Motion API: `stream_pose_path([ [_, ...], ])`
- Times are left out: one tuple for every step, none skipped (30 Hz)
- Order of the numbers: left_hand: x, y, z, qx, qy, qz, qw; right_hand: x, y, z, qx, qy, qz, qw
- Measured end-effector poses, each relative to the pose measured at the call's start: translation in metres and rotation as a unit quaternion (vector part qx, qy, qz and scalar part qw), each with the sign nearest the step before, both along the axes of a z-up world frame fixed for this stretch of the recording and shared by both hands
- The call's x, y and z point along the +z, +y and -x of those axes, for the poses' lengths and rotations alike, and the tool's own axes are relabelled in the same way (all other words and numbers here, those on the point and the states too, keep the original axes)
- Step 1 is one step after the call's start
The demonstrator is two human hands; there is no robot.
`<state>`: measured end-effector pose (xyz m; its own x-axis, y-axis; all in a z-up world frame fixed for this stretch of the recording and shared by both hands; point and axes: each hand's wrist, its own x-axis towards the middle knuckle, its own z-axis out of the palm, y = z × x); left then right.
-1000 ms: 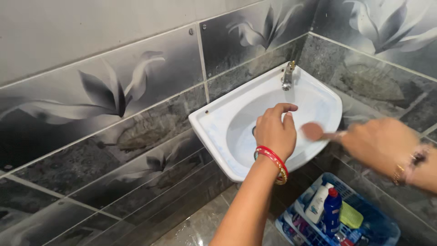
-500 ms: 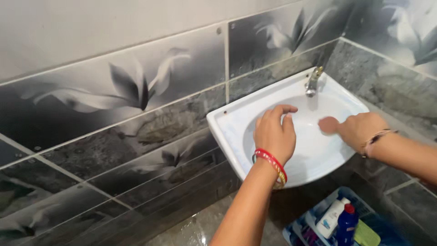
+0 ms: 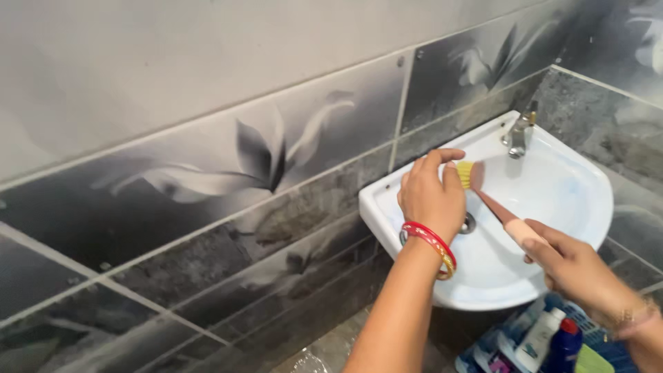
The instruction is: The person scrubs a white bathroom sink with a brush, rinses it with water from the tap, and then rinses a plastic jug under the running water.
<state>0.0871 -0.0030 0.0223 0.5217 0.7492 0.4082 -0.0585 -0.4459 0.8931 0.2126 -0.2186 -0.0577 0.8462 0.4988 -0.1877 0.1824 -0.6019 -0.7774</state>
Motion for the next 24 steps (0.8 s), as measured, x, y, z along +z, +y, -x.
stream_pose_path([
  [0.001, 0.006, 0.002, -0.002, 0.006, 0.0, 1.0, 0.0, 0.004, 0.011, 0.002, -0.091, 0.003, 0.996],
  [0.002, 0.01, 0.004, -0.005, 0.012, 0.002, 1.0, 0.002, 0.008, 0.025, 0.026, -0.17, 0.052, 0.984],
  [0.003, 0.013, 0.006, -0.009, 0.019, 0.003, 1.0, 0.004, 0.013, 0.043, 0.051, -0.246, 0.1, 0.963],
  [0.004, 0.016, 0.008, -0.013, 0.022, 0.003, 1.0, 0.009, 0.02, 0.06, 0.077, -0.32, 0.148, 0.933],
  [0.005, 0.019, 0.009, -0.018, 0.026, 0.003, 0.999, 0.017, 0.028, 0.071, 0.07, -0.321, 0.209, 0.921],
  [0.006, 0.022, 0.012, -0.021, 0.031, 0.004, 0.999, 0.026, 0.036, 0.075, 0.064, -0.32, 0.269, 0.906],
  [0.007, 0.025, 0.014, -0.025, 0.025, -0.002, 0.999, 0.035, 0.046, 0.071, 0.057, -0.317, 0.328, 0.888],
  [0.008, 0.027, 0.017, -0.028, 0.021, -0.007, 0.999, 0.043, 0.057, 0.059, 0.045, -0.319, 0.343, 0.882],
  [0.008, 0.029, 0.02, -0.032, 0.016, -0.012, 0.999, 0.049, 0.069, 0.044, 0.034, -0.32, 0.357, 0.877],
  [0.009, 0.031, 0.023, -0.04, 0.025, -0.009, 0.999, 0.053, 0.081, 0.028, 0.02, -0.351, 0.358, 0.865],
  [0.01, 0.033, 0.026, -0.048, 0.033, -0.005, 0.998, 0.055, 0.089, 0.015, 0.006, -0.381, 0.358, 0.852],
  [0.011, 0.036, 0.029, -0.055, 0.04, -0.002, 0.998, 0.057, 0.093, 0.008, 0.002, -0.377, 0.356, 0.855],
  [0.011, 0.038, 0.031, -0.057, 0.036, -0.007, 0.998, 0.059, 0.097, 0.004, -0.001, -0.373, 0.354, 0.858],
  [0.011, 0.042, 0.034, -0.056, 0.034, -0.013, 0.998, 0.062, 0.102, 0.006, -0.003, -0.368, 0.351, 0.861],
  [0.01, 0.045, 0.036, -0.056, 0.031, -0.018, 0.998, 0.065, 0.103, 0.017, 0.025, -0.365, 0.365, 0.856],
  [0.009, 0.05, 0.039, -0.056, 0.033, -0.014, 0.998, 0.069, 0.1, 0.034, 0.053, -0.361, 0.378, 0.851],
  [0.007, 0.054, 0.041, -0.055, 0.035, -0.01, 0.998, 0.069, 0.098, 0.058, 0.066, -0.327, 0.417, 0.845],
  [0.006, 0.058, 0.042, -0.056, 0.036, -0.005, 0.998, 0.068, 0.097, 0.082, 0.076, -0.293, 0.456, 0.837],
  [0.004, 0.061, 0.042, -0.056, 0.041, -0.004, 0.998, 0.071, 0.099, 0.093, 0.082, -0.303, 0.451, 0.835],
  [0.002, 0.063, 0.041, -0.057, 0.045, -0.002, 0.997, 0.071, 0.098, 0.1, 0.089, -0.313, 0.448, 0.833],
  [0.0, 0.063, 0.04, -0.057, 0.05, 0.0, 0.997, 0.068, 0.095, 0.1, 0.095, -0.323, 0.445, 0.83],
  [-0.002, 0.063, 0.04, -0.057, 0.047, -0.011, 0.997, 0.066, 0.099, 0.083, 0.082, -0.338, 0.445, 0.825],
  [-0.004, 0.061, 0.041, -0.057, 0.044, -0.022, 0.997, 0.065, 0.105, 0.058, 0.068, -0.353, 0.446, 0.82],
  [-0.005, 0.059, 0.042, -0.057, 0.04, -0.034, 0.997, 0.063, 0.112, 0.03, 0.04, -0.339, 0.441, 0.83],
])
